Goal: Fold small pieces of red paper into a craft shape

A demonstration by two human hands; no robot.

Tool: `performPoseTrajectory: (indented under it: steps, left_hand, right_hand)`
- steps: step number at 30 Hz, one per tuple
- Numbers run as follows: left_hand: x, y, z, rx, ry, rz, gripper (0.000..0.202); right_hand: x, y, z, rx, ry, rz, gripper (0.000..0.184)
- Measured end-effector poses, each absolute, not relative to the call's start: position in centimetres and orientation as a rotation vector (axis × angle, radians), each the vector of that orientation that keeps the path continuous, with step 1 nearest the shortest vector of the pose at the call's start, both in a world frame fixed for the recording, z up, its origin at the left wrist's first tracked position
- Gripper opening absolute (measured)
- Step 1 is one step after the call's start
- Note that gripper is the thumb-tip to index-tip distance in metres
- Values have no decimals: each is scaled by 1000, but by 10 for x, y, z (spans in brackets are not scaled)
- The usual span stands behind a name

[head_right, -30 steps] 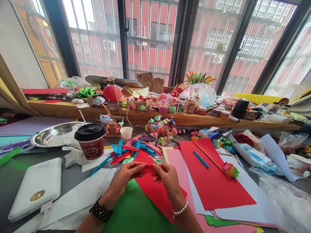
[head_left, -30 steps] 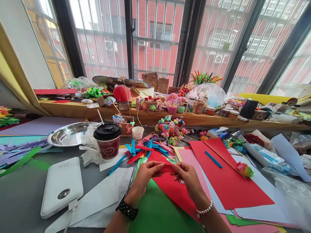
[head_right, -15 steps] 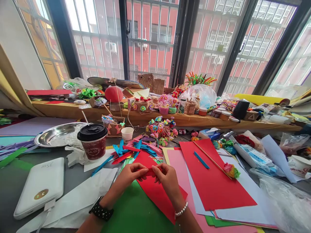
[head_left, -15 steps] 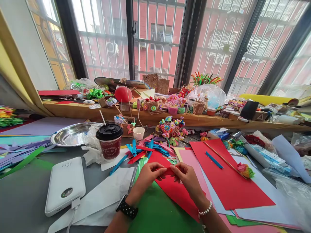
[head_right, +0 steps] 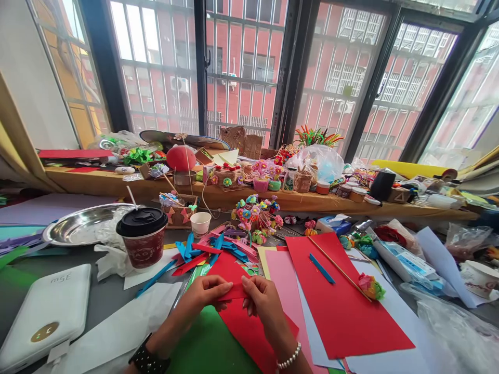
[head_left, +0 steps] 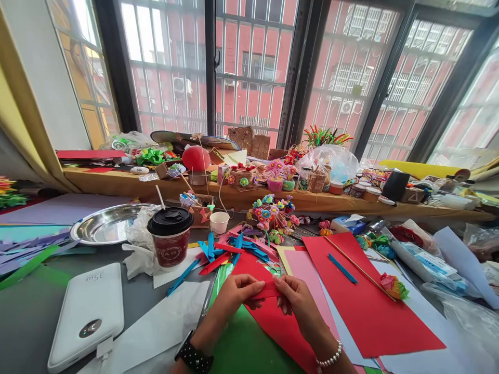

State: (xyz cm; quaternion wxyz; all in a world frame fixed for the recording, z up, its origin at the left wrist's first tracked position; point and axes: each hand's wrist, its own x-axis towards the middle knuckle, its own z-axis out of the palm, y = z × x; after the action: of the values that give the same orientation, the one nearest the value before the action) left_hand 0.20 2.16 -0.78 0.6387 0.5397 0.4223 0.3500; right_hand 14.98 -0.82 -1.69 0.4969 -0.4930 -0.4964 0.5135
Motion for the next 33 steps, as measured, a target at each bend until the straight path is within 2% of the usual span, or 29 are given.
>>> performPoseTrajectory:
  steps: [18, 33]
  left_hand:
    - [-1, 26, -14, 1450, 927, 786, 30]
    - [4, 23, -15, 1431, 922, 884, 19]
  right_hand:
    - [151, -9, -20, -1282, -1596, 828, 29]
    - [150, -10, -18, -1262, -1599, 858, 27]
